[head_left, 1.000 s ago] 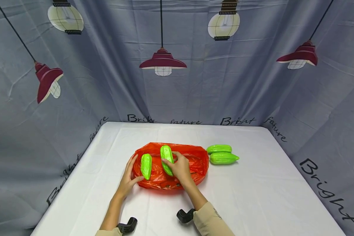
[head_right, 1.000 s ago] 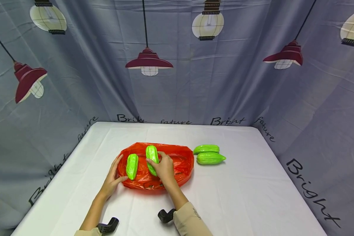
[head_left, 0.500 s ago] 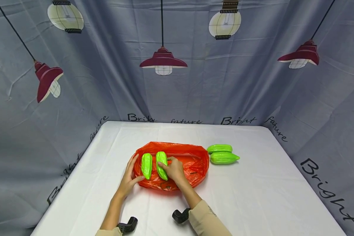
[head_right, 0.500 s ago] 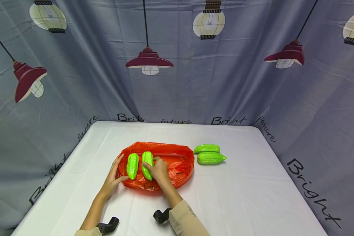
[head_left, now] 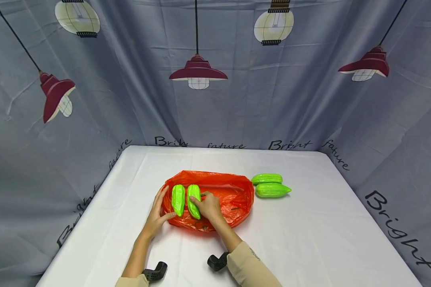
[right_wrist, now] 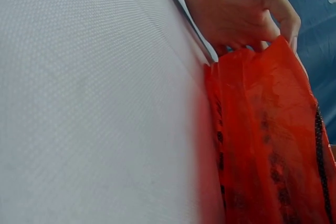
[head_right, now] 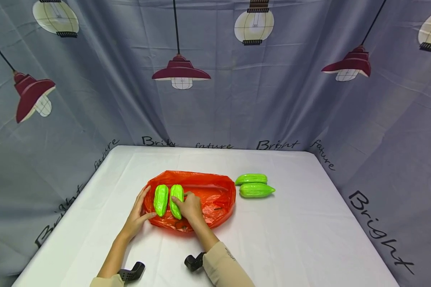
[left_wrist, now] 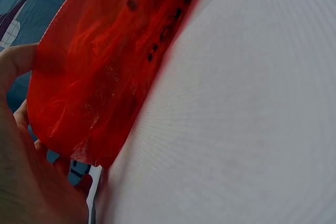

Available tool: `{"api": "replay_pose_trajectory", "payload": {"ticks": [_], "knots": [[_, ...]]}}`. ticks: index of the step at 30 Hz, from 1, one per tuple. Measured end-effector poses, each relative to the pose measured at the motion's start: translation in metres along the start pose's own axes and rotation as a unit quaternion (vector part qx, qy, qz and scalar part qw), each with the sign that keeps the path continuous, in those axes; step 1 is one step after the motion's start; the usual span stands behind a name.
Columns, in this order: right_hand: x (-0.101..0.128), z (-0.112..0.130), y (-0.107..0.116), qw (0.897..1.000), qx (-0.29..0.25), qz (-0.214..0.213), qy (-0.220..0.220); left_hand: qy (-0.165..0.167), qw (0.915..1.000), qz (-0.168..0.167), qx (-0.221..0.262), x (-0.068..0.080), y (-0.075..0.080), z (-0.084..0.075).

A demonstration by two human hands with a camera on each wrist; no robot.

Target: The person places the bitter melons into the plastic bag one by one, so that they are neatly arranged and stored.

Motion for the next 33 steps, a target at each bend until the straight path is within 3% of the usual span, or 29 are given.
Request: {"api": "replay_pose_trajectory", "payload": {"ticks": [19,26,30,33], "knots": [[-0.003,-0.001,-0.004,1.0,0.001,0.023,0.001,0.01,1.0,-0.001,0.001,-0.001,0.001,-0.001],[-0.003,0.001,0.008,0.999,-0.001,0.035,0.0,0.005,1.0,-0.005,0.002,-0.001,0.001,-0.001],[-0.003,0.003,0.025,0.997,-0.041,0.065,0.031,0.013,0.9999,-0.003,0.007,-0.001,0.0,0.0],[-0.003,0.004,0.042,0.992,-0.061,0.071,0.079,0.014,0.9999,-0.002,0.007,0.0,0.0,0.0]]}}
Point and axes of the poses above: each hand's wrist, its own x-axis away from the middle knuckle, its own y-axis out of the back of the hand, z = x × y, the point moved 1 cm from there along -x, towards the middle knuckle, and after that the axes turned 2 degrees about -x, right-handed, at the moved point
